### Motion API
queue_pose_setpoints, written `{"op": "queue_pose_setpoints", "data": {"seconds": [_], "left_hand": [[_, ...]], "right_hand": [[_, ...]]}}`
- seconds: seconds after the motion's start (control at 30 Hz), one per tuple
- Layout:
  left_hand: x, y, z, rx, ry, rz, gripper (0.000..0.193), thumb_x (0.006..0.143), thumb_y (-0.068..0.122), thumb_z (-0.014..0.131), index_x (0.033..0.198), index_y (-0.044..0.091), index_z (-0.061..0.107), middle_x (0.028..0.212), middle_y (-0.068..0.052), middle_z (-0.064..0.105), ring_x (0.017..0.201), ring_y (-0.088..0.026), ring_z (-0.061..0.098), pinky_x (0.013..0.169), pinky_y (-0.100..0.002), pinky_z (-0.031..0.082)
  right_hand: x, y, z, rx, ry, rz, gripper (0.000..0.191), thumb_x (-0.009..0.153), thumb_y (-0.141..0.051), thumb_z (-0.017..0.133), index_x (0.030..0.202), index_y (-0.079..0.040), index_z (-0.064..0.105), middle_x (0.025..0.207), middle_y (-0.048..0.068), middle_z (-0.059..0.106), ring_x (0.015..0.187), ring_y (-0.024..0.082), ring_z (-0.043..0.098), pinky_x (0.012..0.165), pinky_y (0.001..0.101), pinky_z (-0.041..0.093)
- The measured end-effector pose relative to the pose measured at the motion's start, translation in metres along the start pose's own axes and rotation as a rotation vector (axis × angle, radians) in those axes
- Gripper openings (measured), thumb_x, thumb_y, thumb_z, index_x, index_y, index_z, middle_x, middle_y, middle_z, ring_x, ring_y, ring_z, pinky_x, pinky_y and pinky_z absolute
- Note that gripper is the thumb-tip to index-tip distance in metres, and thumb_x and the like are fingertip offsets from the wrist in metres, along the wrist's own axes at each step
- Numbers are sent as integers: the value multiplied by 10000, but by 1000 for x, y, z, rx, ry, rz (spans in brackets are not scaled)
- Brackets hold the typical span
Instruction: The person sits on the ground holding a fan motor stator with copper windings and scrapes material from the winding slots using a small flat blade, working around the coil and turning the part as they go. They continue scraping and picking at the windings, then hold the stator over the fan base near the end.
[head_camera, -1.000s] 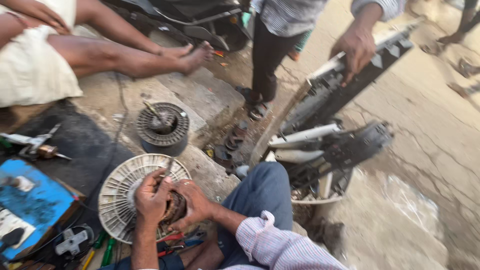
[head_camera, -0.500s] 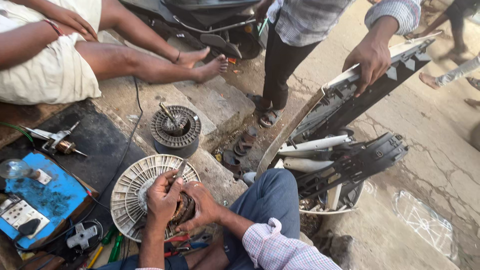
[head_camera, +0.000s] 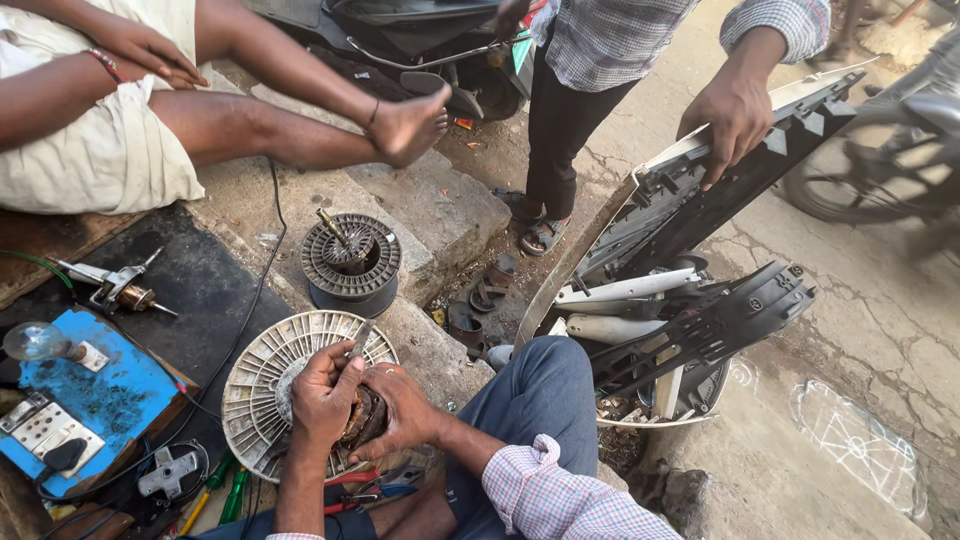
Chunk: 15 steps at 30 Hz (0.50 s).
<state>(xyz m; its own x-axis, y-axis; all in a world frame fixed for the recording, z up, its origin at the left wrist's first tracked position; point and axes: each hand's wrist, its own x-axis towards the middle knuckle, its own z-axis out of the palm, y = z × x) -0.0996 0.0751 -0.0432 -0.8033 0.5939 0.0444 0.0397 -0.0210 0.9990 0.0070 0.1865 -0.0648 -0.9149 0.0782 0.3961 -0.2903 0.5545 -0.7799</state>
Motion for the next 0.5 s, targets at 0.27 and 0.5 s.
{"op": "queue_pose_setpoints", "data": {"seconds": [0.27,0.5], "left_hand": [[1,-2,-1,-15,-6,-12,334,939,128,706,1236,-21,670,836,-26,715,620,-17,571,526,-187,472],[0,-6,-2,-2,-9,-48,326,950,140,695,1233,-21,669,836,-44,712,630,-24,584,525,-193,485]], "right_hand": [[2,-3,-2,13,-16,26,1050,610,-644,866,1422,-46,574,1233,116,645,1170,289,601,1161,420,394],[3,-5,-2,43,-6,-3,1042,642,-666,849,1406,-26,549,1252,121,634,1235,281,592,1214,427,366]]}}
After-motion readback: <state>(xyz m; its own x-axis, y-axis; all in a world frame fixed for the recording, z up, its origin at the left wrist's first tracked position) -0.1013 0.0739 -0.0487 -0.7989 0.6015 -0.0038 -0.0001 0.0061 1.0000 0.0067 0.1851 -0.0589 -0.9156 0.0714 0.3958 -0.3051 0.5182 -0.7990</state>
